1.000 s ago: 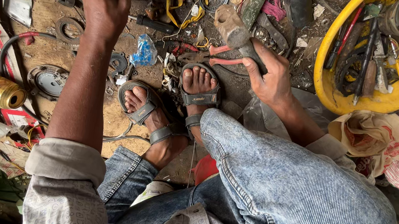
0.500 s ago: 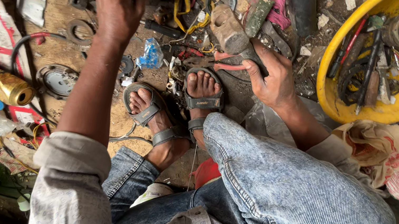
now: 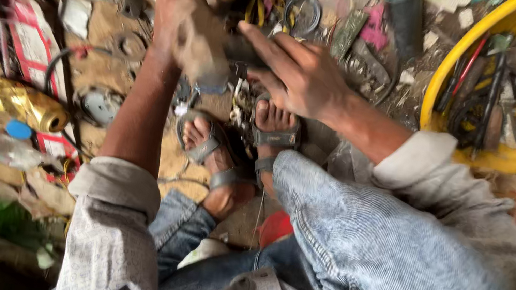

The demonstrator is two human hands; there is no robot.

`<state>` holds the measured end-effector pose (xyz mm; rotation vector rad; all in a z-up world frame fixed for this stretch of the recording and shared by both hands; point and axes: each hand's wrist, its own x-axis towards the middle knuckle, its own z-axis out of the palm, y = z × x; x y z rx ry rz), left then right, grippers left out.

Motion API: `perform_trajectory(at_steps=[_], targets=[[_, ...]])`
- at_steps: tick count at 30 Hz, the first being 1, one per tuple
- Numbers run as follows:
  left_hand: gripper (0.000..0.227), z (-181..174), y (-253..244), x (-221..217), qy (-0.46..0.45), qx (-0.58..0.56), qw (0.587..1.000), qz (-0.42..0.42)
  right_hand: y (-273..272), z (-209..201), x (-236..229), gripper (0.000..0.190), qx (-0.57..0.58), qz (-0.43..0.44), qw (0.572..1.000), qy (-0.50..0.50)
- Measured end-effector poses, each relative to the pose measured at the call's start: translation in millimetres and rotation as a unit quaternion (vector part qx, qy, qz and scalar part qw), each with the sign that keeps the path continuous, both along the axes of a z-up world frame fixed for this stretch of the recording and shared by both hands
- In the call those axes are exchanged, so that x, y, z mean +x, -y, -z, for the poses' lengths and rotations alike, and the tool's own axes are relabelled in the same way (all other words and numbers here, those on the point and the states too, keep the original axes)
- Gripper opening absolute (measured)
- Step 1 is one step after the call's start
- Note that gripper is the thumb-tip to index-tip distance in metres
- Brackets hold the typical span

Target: The person sits on the floor and uses a screwdriver to pry and scrape a metal part. They then use a hammer to strike the part on an anvil and an angle grinder to grind its surface, producing sparks. The person repeats these actions on the same metal component.

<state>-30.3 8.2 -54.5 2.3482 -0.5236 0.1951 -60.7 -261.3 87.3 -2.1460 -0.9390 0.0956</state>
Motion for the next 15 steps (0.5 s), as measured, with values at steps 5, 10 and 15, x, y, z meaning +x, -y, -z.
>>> perform_trajectory(at_steps=[5,10,15], targets=[[0.024,4,2,10,0.042,0.044,0.998,0.025,-9,0,6,0.054,0.012,0.019,0.997,-0.076],[0.027,-14,5,10,0.012,0.048,0.999,-0.003,6,-25,-8,0.048,0.028,0.033,0.996,-0.077],[0.029,-31,3,6,-0.050,-0.133,0.989,-0.044,29,-22,-34,0.025,0.087,0.092,0.981,-0.150]])
